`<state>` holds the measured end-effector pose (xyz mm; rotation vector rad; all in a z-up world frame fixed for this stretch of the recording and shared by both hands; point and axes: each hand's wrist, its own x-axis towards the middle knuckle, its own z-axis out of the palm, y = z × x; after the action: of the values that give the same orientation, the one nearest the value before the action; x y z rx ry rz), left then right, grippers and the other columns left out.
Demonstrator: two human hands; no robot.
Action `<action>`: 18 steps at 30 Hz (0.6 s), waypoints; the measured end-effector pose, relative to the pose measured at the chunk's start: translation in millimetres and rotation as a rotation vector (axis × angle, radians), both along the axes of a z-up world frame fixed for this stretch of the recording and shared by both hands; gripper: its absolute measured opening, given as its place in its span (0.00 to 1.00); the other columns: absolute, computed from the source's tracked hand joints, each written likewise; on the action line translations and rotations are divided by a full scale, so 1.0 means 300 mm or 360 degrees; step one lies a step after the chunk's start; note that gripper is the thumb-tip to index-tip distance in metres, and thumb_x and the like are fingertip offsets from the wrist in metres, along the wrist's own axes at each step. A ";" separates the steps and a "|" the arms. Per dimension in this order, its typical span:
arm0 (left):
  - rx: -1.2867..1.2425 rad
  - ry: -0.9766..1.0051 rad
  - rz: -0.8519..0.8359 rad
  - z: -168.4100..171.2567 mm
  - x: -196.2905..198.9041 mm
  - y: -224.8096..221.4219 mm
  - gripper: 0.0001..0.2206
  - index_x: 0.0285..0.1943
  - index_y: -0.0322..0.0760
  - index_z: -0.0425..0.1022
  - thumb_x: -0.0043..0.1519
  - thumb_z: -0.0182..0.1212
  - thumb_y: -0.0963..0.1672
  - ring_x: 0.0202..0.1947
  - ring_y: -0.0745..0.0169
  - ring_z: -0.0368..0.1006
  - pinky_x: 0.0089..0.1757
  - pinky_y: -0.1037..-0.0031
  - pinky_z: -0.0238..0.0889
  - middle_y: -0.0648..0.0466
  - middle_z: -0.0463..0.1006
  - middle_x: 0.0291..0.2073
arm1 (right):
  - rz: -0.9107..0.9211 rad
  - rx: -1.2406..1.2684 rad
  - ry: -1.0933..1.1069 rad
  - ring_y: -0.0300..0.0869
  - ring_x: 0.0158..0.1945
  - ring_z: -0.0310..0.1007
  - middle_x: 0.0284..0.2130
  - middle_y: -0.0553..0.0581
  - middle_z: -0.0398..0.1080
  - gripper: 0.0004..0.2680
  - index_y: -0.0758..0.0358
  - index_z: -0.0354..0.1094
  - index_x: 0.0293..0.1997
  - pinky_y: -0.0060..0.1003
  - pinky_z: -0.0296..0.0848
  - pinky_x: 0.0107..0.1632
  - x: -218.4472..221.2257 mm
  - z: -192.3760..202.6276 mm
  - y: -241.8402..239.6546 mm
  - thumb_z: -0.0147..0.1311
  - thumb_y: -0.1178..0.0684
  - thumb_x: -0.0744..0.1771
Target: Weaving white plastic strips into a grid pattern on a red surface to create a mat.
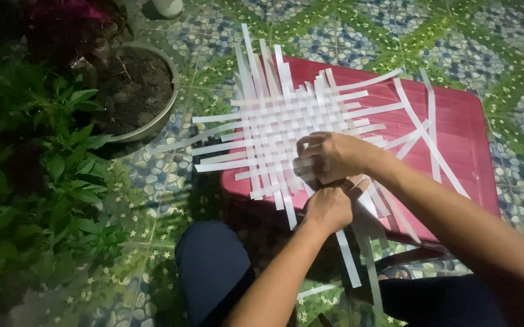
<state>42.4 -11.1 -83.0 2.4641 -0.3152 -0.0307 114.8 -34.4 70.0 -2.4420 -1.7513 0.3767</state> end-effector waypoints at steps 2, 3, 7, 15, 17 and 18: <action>-0.0059 0.0075 0.0024 0.001 0.002 -0.004 0.13 0.12 0.36 0.67 0.49 0.42 0.42 0.20 0.48 0.71 0.27 0.67 0.62 0.45 0.71 0.13 | 0.0001 -0.0045 0.0020 0.51 0.50 0.66 0.39 0.56 0.71 0.13 0.60 0.70 0.38 0.39 0.68 0.50 0.020 -0.037 -0.005 0.60 0.55 0.53; -0.0059 0.0097 0.0042 0.008 0.002 -0.004 0.12 0.13 0.36 0.68 0.48 0.43 0.42 0.21 0.49 0.72 0.28 0.68 0.63 0.45 0.71 0.14 | -0.0034 -0.0066 0.0007 0.53 0.48 0.67 0.41 0.56 0.70 0.15 0.60 0.69 0.39 0.42 0.68 0.49 0.043 -0.073 -0.016 0.59 0.55 0.52; -0.0112 0.0171 0.0078 0.020 0.017 -0.006 0.13 0.15 0.32 0.70 0.48 0.44 0.44 0.23 0.48 0.73 0.29 0.66 0.65 0.43 0.73 0.16 | -0.0109 -0.0103 -0.0030 0.54 0.45 0.69 0.45 0.57 0.68 0.16 0.60 0.68 0.41 0.44 0.69 0.48 0.075 -0.113 -0.018 0.57 0.54 0.52; -0.0053 0.0058 0.0001 0.118 -0.006 0.026 0.11 0.12 0.33 0.69 0.48 0.46 0.39 0.16 0.55 0.69 0.24 0.74 0.61 0.47 0.69 0.10 | -0.0171 -0.0078 -0.0124 0.56 0.36 0.73 0.41 0.60 0.70 0.17 0.58 0.66 0.42 0.45 0.73 0.39 0.060 -0.099 -0.025 0.57 0.52 0.52; -0.0035 0.0025 -0.0021 0.196 -0.031 0.043 0.11 0.12 0.33 0.68 0.48 0.47 0.38 0.14 0.56 0.68 0.23 0.76 0.60 0.48 0.69 0.09 | -0.0168 -0.0074 -0.0131 0.56 0.35 0.73 0.40 0.60 0.70 0.17 0.59 0.67 0.41 0.45 0.73 0.39 0.070 -0.110 -0.031 0.57 0.53 0.52; -0.0063 0.0004 0.0001 0.252 -0.049 0.057 0.11 0.11 0.33 0.67 0.47 0.47 0.38 0.13 0.58 0.67 0.22 0.76 0.60 0.49 0.68 0.08 | -0.0166 -0.0049 -0.0122 0.56 0.34 0.73 0.39 0.60 0.71 0.17 0.58 0.66 0.41 0.46 0.73 0.39 0.078 -0.117 -0.033 0.57 0.52 0.51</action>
<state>27.8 6.1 -7.5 2.4248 -0.3108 -0.0274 138.2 -44.3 35.0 -2.5885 -1.6494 0.3057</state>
